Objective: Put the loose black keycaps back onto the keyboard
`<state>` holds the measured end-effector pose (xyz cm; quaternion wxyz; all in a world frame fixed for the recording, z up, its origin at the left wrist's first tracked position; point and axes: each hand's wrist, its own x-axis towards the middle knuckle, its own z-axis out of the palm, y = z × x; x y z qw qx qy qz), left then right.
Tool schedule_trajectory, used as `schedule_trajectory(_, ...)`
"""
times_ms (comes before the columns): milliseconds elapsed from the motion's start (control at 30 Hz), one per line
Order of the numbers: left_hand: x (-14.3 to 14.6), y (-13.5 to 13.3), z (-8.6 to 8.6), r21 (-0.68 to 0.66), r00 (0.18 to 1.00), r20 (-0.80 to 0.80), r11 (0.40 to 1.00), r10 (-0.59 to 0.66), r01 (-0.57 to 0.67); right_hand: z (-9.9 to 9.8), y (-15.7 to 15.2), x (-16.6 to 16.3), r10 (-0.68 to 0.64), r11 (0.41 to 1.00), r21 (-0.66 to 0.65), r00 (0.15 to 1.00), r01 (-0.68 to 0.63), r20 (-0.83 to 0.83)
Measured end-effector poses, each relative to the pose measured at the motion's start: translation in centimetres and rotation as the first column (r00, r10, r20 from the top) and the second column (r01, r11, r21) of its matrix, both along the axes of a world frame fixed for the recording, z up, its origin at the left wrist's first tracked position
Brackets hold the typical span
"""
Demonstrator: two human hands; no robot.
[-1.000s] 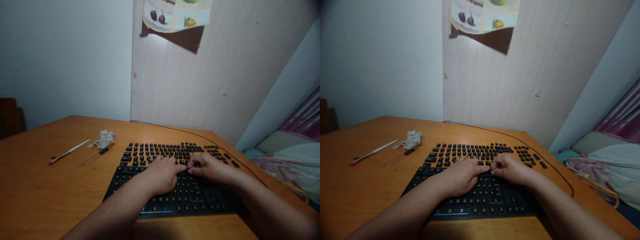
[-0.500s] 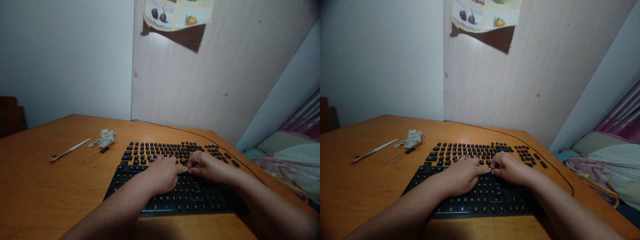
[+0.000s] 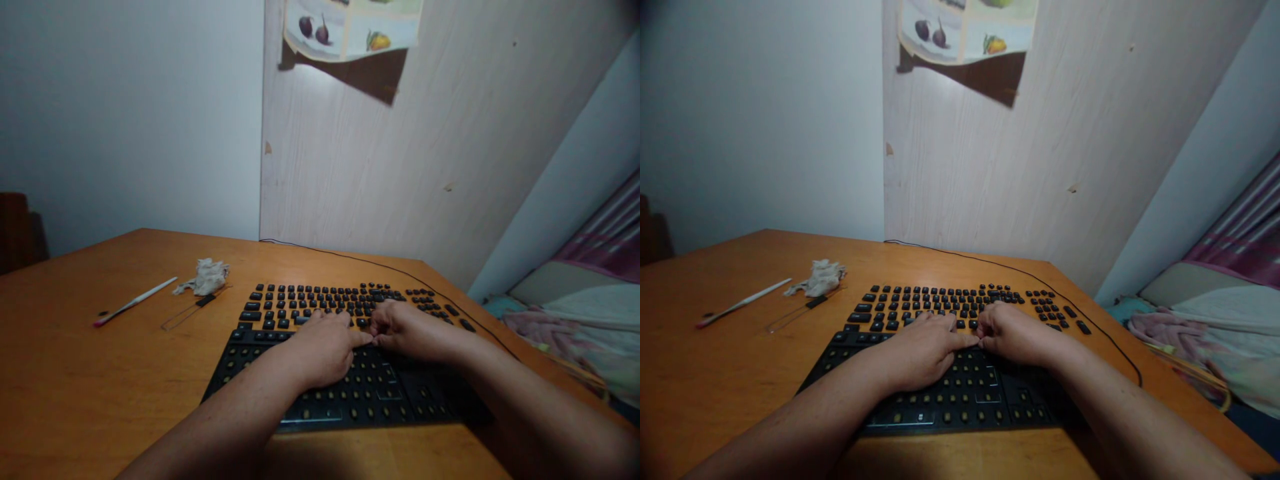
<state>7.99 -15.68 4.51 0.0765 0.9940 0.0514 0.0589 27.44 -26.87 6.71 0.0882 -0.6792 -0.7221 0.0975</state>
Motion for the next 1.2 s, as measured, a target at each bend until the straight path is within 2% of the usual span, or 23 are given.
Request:
schedule_trajectory(433,0.2,0.1,-0.3,0.028,0.999,0.049,1.000,-0.010,0.009,-0.2,-0.1,-0.1,0.014,1.000,-0.005,1.000,-0.014,-0.010)
schedule_trajectory(700,0.0,0.0,-0.2,0.022,0.999,0.039,1.000,0.003,-0.004,-0.4,-2.3,-0.3,-0.074,0.993,0.094,0.997,0.071,0.024)
schedule_trajectory(933,0.2,0.1,-0.6,0.043,0.999,0.052,0.999,0.003,-0.005,-1.7,-4.2,-0.8,-0.064,0.984,0.172,0.995,0.050,0.078)
schedule_trajectory(1200,0.1,0.0,-0.1,0.044,0.999,0.045,0.999,-0.004,0.002,-2.4,-4.1,-1.7,-0.065,0.981,0.189,0.990,0.041,0.125)
